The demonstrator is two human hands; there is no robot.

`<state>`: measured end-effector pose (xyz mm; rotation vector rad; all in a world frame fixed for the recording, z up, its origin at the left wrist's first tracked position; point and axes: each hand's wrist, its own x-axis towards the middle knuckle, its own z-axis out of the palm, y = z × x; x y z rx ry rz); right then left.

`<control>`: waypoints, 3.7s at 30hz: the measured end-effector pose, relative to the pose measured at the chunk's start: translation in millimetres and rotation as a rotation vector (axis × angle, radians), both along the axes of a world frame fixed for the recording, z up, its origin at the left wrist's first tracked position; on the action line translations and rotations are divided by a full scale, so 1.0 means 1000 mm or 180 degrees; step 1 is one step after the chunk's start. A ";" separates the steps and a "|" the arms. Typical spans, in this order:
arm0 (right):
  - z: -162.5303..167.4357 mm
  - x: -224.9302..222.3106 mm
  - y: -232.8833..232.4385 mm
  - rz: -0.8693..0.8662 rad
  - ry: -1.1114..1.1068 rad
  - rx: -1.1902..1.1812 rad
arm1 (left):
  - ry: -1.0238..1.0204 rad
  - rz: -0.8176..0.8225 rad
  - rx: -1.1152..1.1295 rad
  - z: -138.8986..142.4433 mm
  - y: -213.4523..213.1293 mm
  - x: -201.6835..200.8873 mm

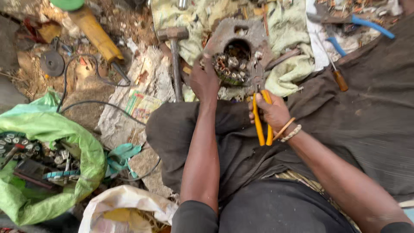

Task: The person sits on the ground and uses a screwdriver and pliers to remove copper windings from a circular electrical component. The person repeatedly pries and pulls the windings, placing the removed pieces into a nearby green sack.

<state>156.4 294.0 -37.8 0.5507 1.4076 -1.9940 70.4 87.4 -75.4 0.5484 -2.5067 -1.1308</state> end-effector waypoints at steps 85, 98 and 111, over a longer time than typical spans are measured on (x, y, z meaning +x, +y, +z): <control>0.083 -0.130 0.048 0.2279 -0.1922 0.0776 | -0.0446 -0.0717 0.0618 0.006 0.026 0.013; 0.045 -0.039 0.038 0.1768 -0.0480 0.0771 | -0.0813 -0.0357 0.1036 0.005 0.019 0.001; 0.057 -0.071 0.031 0.3968 0.2783 0.4693 | -0.0729 -0.0420 0.0996 -0.010 0.016 0.001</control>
